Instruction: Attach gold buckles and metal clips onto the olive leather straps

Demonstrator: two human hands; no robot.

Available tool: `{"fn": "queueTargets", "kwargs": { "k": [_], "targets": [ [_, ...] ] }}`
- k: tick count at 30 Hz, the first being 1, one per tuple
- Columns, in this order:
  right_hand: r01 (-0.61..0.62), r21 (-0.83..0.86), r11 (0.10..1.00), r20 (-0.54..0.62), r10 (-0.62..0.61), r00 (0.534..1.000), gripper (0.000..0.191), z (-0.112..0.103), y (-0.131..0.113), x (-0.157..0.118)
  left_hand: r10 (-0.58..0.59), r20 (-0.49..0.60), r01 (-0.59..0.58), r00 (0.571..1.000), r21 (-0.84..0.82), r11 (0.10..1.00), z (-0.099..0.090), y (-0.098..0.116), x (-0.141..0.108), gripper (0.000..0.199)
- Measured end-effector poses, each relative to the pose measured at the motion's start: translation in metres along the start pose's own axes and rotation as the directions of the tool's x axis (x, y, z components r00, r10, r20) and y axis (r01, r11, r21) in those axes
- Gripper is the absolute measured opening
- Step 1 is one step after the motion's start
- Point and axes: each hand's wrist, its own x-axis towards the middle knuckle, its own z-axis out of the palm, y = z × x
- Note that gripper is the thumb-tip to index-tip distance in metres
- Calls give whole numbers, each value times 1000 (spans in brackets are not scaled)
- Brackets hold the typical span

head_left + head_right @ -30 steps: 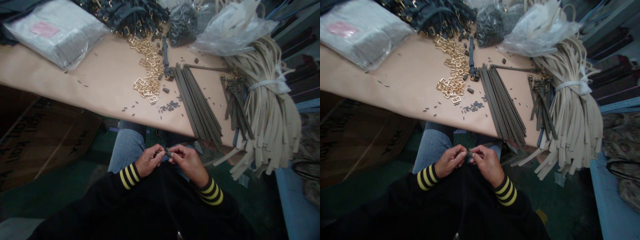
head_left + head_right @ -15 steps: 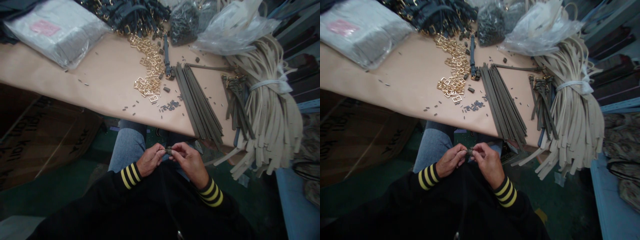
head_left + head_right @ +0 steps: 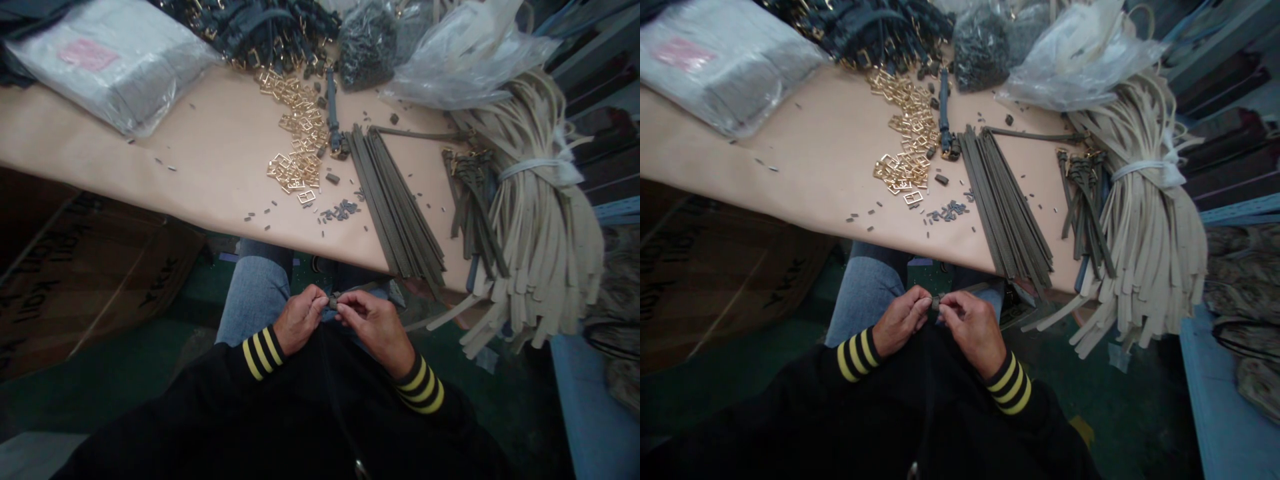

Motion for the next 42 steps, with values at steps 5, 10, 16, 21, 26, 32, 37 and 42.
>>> {"fn": "queueTargets", "kwargs": {
  "k": [5,10,16,21,26,32,37,42],
  "targets": [
    [73,-175,982,-13,-77,997,10,-3,-2,-2,83,-15,-80,996,138,987,-1,1,0,20],
    [136,-281,950,-11,-145,989,12,-4,-6,-1,163,-4,-157,987,239,958,-1,5,-1,15],
    [60,-92,994,11,-59,998,12,-3,-3,0,117,-14,-113,993,149,982,0,5,-1,19],
    [48,-31,998,113,-44,993,12,-5,-6,-1,75,8,-75,997,39,996,-1,0,-1,26],
    [82,-108,991,140,-66,988,6,-6,-11,0,87,59,-88,994,0,996,0,0,-2,25],
    [-33,-43,999,25,35,999,1,-2,-4,-2,105,26,-106,994,47,993,-1,2,-2,22],
    [-49,134,990,98,36,995,8,2,-4,-4,134,15,-135,991,121,984,-1,1,-2,21],
    [-66,121,991,85,56,995,5,2,-4,0,92,29,-92,995,-2,996,1,-2,-2,16]
  ]
}}
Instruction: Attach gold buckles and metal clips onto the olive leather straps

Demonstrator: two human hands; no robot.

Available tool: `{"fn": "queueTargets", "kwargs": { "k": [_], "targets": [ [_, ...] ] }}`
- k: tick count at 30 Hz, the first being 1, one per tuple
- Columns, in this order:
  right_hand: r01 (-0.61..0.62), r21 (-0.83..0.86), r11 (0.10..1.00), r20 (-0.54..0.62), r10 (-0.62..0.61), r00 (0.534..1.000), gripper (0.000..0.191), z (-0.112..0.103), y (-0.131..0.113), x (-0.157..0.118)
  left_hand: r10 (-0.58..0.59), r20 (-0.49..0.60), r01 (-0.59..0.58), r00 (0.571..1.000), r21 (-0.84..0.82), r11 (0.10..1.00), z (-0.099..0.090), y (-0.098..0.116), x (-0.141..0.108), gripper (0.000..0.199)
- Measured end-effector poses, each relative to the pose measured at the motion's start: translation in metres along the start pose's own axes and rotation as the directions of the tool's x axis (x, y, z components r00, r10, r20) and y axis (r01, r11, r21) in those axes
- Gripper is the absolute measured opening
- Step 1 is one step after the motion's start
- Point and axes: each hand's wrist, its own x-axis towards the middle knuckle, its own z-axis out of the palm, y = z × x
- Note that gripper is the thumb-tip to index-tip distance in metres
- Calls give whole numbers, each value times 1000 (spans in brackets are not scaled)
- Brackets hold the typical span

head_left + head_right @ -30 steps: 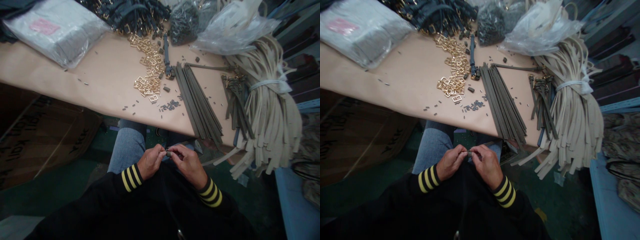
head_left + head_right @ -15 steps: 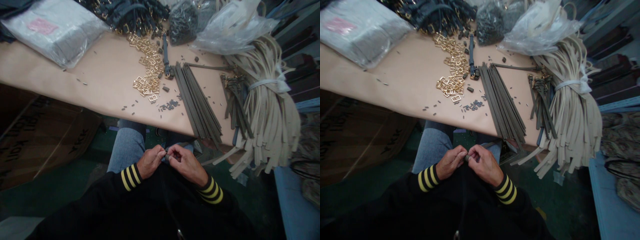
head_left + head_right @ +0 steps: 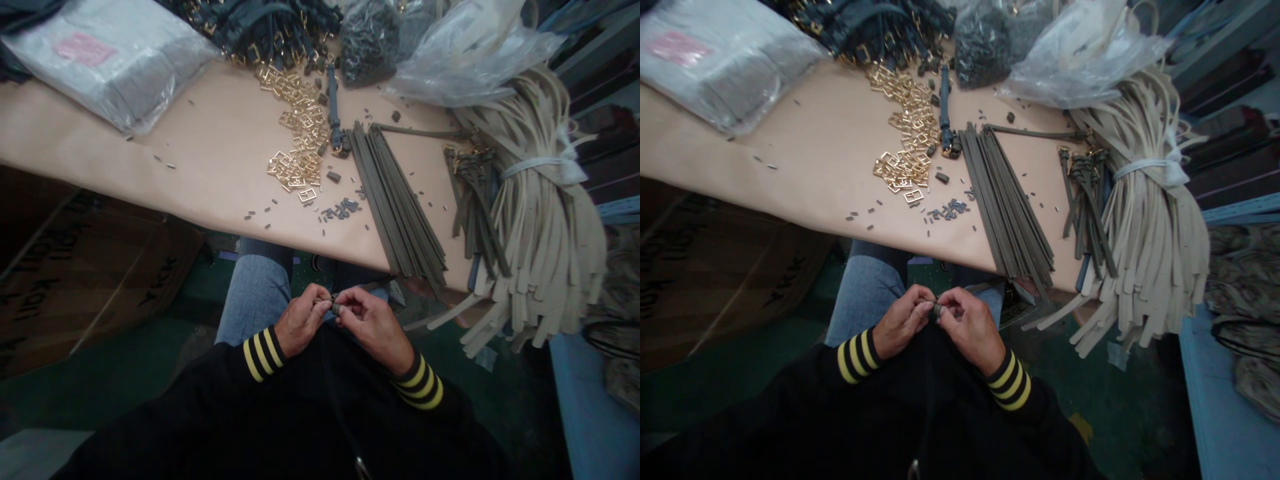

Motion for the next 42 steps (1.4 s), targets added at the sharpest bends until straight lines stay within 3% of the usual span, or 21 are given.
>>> {"fn": "queueTargets", "kwargs": {
  "k": [6,11,16,23,31,38,42],
  "targets": [
    [-18,131,991,11,16,1000,3,0,0,-1,-9,102,15,995,-60,998,0,2,-1,13],
    [23,78,997,10,-23,1000,3,5,1,-2,-25,120,45,992,-172,984,1,6,0,16],
    [121,60,991,-71,-116,991,7,4,8,-2,-133,97,159,986,-352,922,1,9,3,19],
    [336,-241,910,-18,-350,937,22,-3,4,-4,-174,128,216,976,-532,819,1,4,5,24],
    [475,-418,774,45,-505,862,10,-7,5,0,-199,206,284,958,-582,762,-2,7,6,29],
    [460,-281,842,-36,-489,872,10,-2,12,7,-150,185,233,971,-613,755,1,4,4,27],
    [412,-216,885,-36,-429,903,14,-2,14,8,-125,179,208,976,-596,776,1,0,3,27]
  ]
}}
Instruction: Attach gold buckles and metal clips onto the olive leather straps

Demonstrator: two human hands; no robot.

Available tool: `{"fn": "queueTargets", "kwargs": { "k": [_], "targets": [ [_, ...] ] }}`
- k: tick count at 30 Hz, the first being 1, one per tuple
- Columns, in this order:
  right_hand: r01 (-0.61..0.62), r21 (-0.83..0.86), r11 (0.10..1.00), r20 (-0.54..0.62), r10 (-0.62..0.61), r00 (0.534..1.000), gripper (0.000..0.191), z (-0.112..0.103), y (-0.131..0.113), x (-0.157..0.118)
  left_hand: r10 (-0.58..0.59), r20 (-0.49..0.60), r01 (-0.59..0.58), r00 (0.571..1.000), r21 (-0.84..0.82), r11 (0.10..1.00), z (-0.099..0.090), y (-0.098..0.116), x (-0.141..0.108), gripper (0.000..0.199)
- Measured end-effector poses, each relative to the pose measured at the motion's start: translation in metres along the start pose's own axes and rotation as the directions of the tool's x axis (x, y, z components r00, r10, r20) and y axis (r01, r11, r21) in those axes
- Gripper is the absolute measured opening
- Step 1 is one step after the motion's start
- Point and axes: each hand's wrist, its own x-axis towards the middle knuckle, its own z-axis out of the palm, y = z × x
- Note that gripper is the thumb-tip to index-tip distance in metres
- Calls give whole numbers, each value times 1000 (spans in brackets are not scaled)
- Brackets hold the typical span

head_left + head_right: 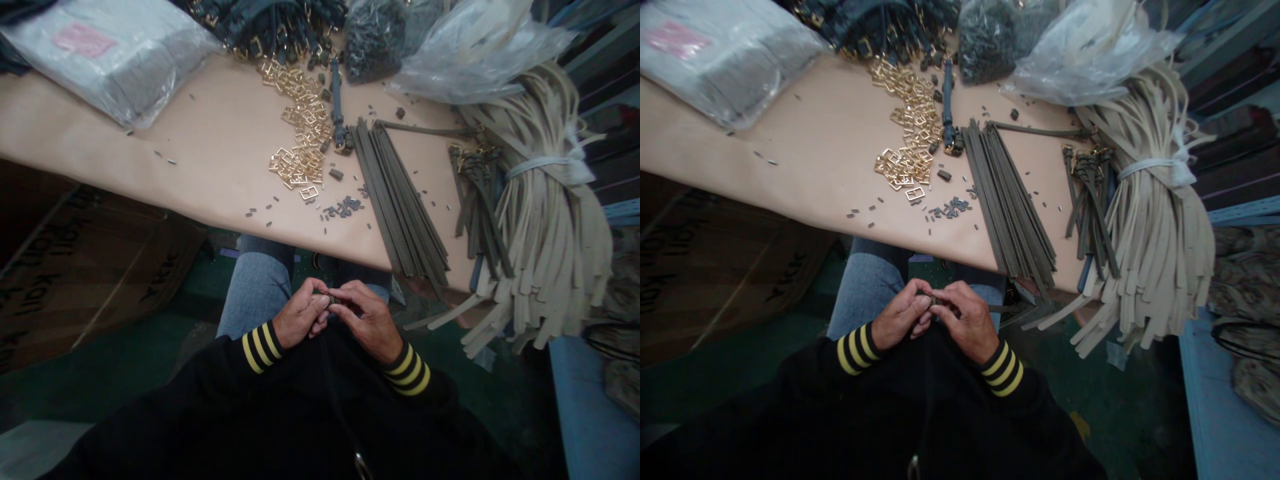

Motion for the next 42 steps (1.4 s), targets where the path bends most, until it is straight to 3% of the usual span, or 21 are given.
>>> {"fn": "queueTargets", "kwargs": {
  "k": [6,11,16,22,28,37,42],
  "targets": [
    [-252,171,952,97,239,966,8,-6,2,-2,62,5,-62,998,164,985,-3,3,0,23],
    [-319,143,937,130,302,944,5,-4,2,2,75,25,-79,997,288,954,-3,3,0,19],
    [-331,113,937,93,322,942,4,3,3,4,96,7,-87,995,496,864,-8,2,1,19],
    [-375,134,917,89,366,926,5,8,7,3,74,16,-69,997,604,794,-9,7,2,13],
    [-396,163,903,89,387,918,8,9,10,5,186,6,-126,982,758,640,-9,12,4,10],
    [-358,57,932,45,356,933,8,14,9,2,168,-64,-53,984,793,608,-9,10,4,6],
    [-292,-71,954,-9,292,956,9,15,4,2,138,-141,37,980,819,572,-6,12,5,19]
  ]
}}
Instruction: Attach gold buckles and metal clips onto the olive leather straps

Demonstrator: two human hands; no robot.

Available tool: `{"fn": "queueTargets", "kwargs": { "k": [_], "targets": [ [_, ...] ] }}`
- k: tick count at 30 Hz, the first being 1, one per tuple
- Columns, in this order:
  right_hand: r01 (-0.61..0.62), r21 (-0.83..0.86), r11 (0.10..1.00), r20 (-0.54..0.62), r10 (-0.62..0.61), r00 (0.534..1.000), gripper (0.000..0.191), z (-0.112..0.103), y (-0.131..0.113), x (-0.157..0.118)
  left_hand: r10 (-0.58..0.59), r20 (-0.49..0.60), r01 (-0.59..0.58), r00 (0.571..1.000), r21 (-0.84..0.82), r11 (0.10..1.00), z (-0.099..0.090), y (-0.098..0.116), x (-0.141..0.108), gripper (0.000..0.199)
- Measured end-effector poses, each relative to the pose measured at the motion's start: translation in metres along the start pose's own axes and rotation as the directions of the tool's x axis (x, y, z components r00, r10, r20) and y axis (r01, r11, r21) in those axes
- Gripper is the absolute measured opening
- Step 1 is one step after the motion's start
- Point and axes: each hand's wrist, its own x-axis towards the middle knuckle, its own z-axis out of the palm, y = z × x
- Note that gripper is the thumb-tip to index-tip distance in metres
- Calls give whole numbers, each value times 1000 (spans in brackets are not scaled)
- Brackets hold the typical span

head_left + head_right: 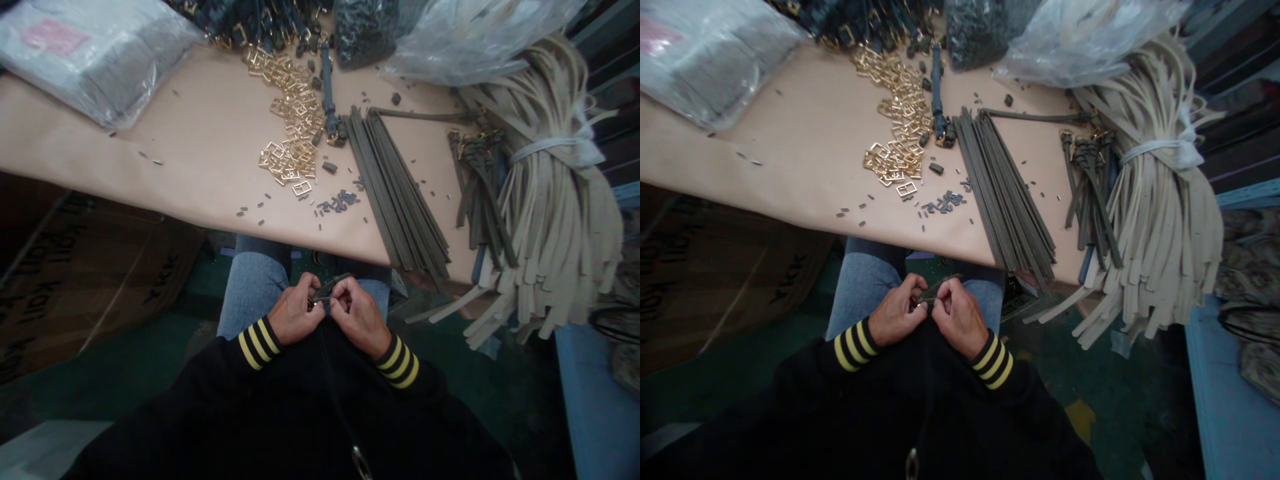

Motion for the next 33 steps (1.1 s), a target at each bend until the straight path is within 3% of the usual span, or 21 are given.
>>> {"fn": "queueTargets", "kwargs": {
  "k": [6,15,20,24,27,30,33],
  "targets": [
    [45,-87,995,-50,-49,998,9,1,0,3,-2,1,2,1000,18,1000,2,-1,1,9],
    [52,-154,987,-70,-63,996,7,1,-4,2,16,-64,-18,998,-29,999,4,0,0,12],
    [252,-216,944,16,-254,967,9,-26,-12,0,16,-16,-17,1000,-79,997,2,-3,-1,12],
    [383,-377,843,65,-389,919,20,-48,-3,2,34,49,-27,998,-138,990,-2,-3,-1,15],
    [380,-431,819,212,-317,924,32,-53,11,4,49,76,-36,996,-158,987,-5,-2,-2,16],
    [352,-375,858,325,-234,916,19,-50,18,4,49,92,-34,995,-156,987,-6,-2,-2,17],
    [287,-330,899,367,-159,917,9,-47,15,3,43,109,-27,993,-144,989,-5,-3,-2,17]
  ]
}}
